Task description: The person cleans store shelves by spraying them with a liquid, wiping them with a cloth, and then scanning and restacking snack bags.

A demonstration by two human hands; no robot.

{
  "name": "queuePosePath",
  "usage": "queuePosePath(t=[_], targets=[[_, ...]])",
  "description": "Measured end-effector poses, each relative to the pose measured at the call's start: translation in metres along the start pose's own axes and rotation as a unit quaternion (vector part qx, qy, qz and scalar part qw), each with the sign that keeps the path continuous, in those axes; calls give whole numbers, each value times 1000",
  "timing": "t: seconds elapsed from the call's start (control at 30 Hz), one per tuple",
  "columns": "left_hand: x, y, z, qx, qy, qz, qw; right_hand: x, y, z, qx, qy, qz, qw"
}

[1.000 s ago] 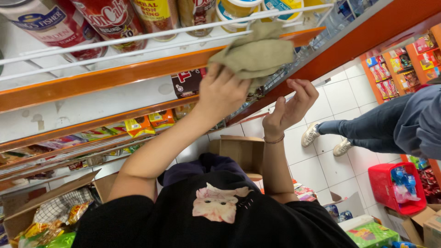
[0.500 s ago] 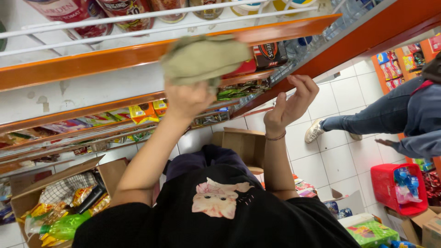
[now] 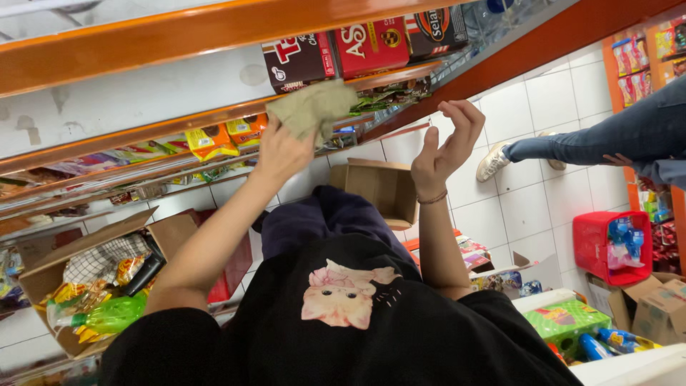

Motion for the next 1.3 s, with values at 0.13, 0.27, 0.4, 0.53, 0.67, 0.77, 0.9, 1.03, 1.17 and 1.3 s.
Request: queuePosePath(t=[0.13, 0.27, 0.4, 0.53, 0.67, 0.77, 0.9, 1.03, 1.17, 1.3], targets=[[3, -12, 30, 28, -21, 38, 999, -4, 12, -1, -28, -13, 20, 999], [16, 12, 79, -22, -184, 57, 981, -9, 18, -2, -42, -23, 24, 999], [62, 48, 120, -52, -81, 69, 993, -12, 19, -6, -45, -17, 40, 998], [99, 70, 133, -53, -66, 66, 994, -16, 15, -8, -38, -15, 40, 998], [90, 60, 112, -48, -89, 69, 993, -17, 14, 0, -37, -23, 40, 998], [58, 40, 84, 13, -111, 57, 992, -19, 12, 11, -12, -44, 42, 998], [-1, 0, 40, -16, -317, 5, 948, -22, 3, 31, -17, -70, 22, 997], [-48, -33, -36, 115, -92, -71, 987, -28, -4, 55, 5, -116, 5, 993], [-67, -49, -66, 149, -85, -118, 978, -33, -11, 74, 21, -146, -13, 989], [-44, -44, -38, 46, -85, -69, 993, -38, -21, 82, 38, -172, -3, 984]])
Point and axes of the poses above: each hand's wrist, its own x-axis towards the middle knuckle, its own z-axis out of the palm, y = z × x, the point moved 3 cm from there along x, towards the middle knuckle, and after that the axes turned 4 degrees about z, right-handed, at the moved point
